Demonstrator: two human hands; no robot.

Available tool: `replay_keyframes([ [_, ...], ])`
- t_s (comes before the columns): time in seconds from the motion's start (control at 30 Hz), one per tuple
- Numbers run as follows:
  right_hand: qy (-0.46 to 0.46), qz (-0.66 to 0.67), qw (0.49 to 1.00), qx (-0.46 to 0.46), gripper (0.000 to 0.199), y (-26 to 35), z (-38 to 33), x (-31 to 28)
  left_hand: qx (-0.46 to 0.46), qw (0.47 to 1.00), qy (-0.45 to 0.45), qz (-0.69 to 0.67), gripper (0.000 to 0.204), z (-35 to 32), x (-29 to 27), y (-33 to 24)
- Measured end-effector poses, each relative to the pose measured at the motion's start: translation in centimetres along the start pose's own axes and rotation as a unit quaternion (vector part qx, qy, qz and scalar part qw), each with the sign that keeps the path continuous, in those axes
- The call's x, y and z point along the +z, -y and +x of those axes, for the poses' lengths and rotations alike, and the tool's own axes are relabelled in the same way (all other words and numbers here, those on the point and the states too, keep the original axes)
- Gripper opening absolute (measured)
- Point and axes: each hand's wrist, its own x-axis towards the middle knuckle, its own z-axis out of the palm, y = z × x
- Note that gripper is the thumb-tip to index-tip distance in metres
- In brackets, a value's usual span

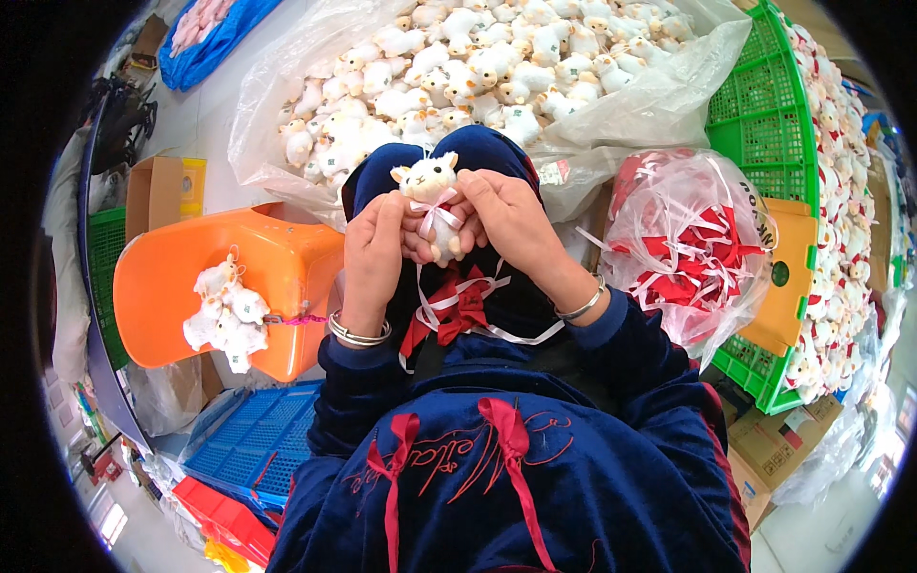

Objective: The person ties red and white ribbons around the necks of small white plush toys. They pick up each toy, wrap the ribbon, and tie a bow by hand, then place the finished toy into a green basket.

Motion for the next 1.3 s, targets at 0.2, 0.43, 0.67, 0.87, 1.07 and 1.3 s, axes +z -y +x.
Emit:
replay_keyframes([
  [0.2, -0.034, -0.085, 0.994, -0.054, 0.022, 0.5, -0.1, 1.4, 0.029, 0.997, -0.017, 0.076, 0.019, 0.0, 0.4, 0.2],
  [0.43, -0.057, -0.1, 0.991, -0.062, 0.018, -0.8, 0.5, 1.1, 0.036, 0.999, -0.004, 0.006, 0.019, 0.1, -0.4, 2.2],
  [0.67, -0.044, -0.139, 0.988, -0.057, 0.028, -0.1, -0.5, 0.2, 0.07, 0.992, -0.056, 0.085, 0.021, -0.1, -1.1, 1.8],
  [0.87, -0.018, -0.308, 0.949, -0.065, 0.062, 1.7, -2.3, 1.3, 0.05, 0.996, 0.044, 0.062, 0.032, -1.4, -1.1, 1.2],
  [1.07, -0.081, -0.324, 0.93, -0.154, 0.07, 0.3, -2.2, 1.1, 0.102, 0.99, 0.098, -0.019, 0.034, -1.5, 0.3, 2.3],
  [1.3, -0.185, -0.105, 0.977, -0.016, 0.055, 4.6, -4.0, -5.9, 0.131, 0.988, 0.081, 0.009, 0.03, -0.7, 0.2, 1.9],
])
